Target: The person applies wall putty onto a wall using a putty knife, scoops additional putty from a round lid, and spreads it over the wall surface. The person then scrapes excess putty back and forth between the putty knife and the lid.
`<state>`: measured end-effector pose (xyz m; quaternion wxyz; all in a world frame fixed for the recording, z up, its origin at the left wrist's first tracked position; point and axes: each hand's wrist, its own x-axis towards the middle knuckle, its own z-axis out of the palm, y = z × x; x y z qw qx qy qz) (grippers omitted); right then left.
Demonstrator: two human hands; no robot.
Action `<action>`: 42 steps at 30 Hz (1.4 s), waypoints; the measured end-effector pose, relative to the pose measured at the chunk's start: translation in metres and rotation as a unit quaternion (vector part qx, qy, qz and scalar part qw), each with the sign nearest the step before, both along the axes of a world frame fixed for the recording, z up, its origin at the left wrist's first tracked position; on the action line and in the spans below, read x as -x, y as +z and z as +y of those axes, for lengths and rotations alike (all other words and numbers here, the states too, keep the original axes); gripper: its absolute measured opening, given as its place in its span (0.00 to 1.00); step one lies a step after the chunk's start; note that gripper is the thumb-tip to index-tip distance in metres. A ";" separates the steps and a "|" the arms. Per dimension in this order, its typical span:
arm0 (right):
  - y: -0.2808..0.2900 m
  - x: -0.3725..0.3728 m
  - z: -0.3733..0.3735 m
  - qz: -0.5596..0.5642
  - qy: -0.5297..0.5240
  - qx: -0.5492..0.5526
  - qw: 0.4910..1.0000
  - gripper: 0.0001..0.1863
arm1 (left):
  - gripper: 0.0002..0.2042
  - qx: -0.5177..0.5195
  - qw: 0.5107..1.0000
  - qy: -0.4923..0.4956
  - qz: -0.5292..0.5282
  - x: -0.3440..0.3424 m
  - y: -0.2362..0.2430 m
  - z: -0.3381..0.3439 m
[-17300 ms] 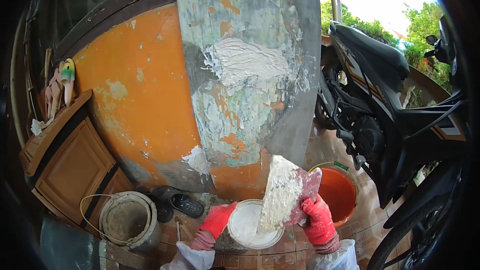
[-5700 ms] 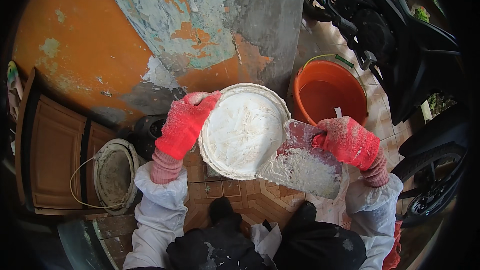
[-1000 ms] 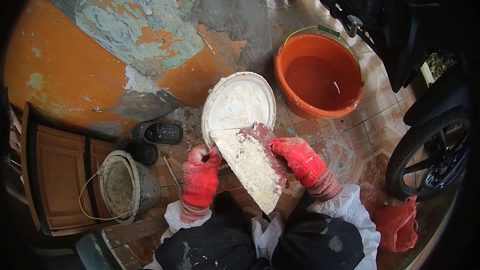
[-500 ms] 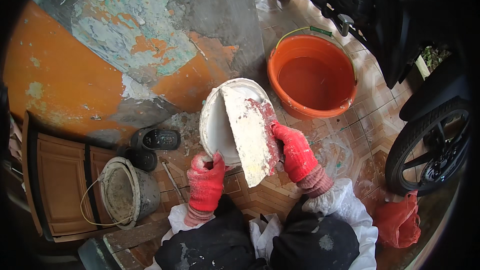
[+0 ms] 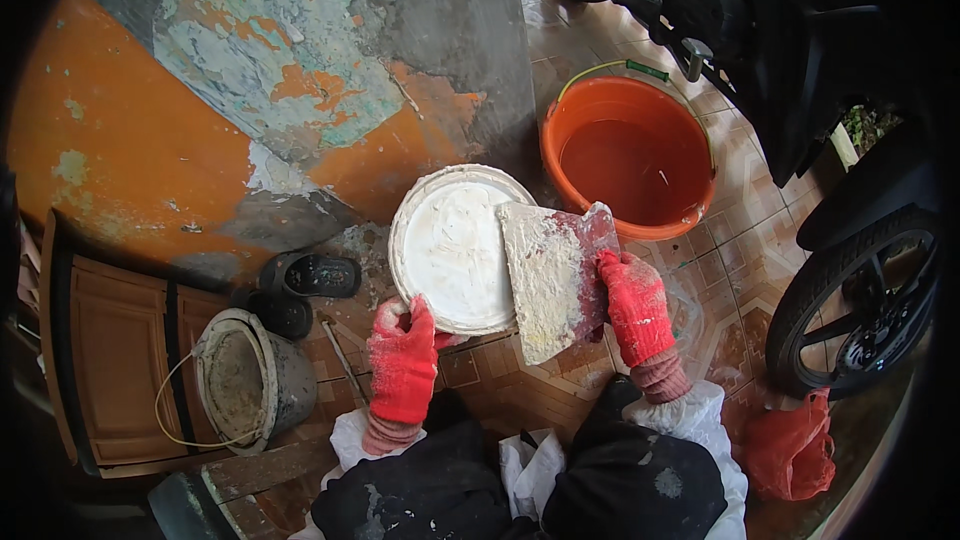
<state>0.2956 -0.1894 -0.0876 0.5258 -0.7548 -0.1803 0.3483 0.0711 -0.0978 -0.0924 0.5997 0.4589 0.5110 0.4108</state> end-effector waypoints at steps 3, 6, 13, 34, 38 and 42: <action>-0.003 -0.002 0.004 -0.078 0.016 0.045 0.996 0.19 | 0.11 0.005 1.000 -0.011 0.017 -0.003 0.007 -0.005; 0.008 -0.002 0.009 -0.103 0.027 0.055 0.993 0.19 | 0.11 0.006 0.997 -0.070 0.032 0.000 0.003 -0.006; 0.029 0.015 0.017 -0.017 0.141 0.015 0.990 0.18 | 0.12 -0.020 0.989 -0.099 0.106 0.002 0.009 0.000; 0.011 -0.012 -0.019 0.059 -0.022 -0.099 0.993 0.13 | 0.07 -0.075 0.995 -0.048 0.055 0.005 0.009 -0.015; 0.004 -0.010 -0.019 0.075 -0.017 -0.085 0.993 0.13 | 0.07 -0.079 0.994 -0.050 0.064 0.005 0.008 -0.018; 0.009 -0.009 -0.017 0.091 -0.024 -0.077 0.993 0.15 | 0.07 -0.134 0.978 -0.085 0.132 0.005 0.014 -0.020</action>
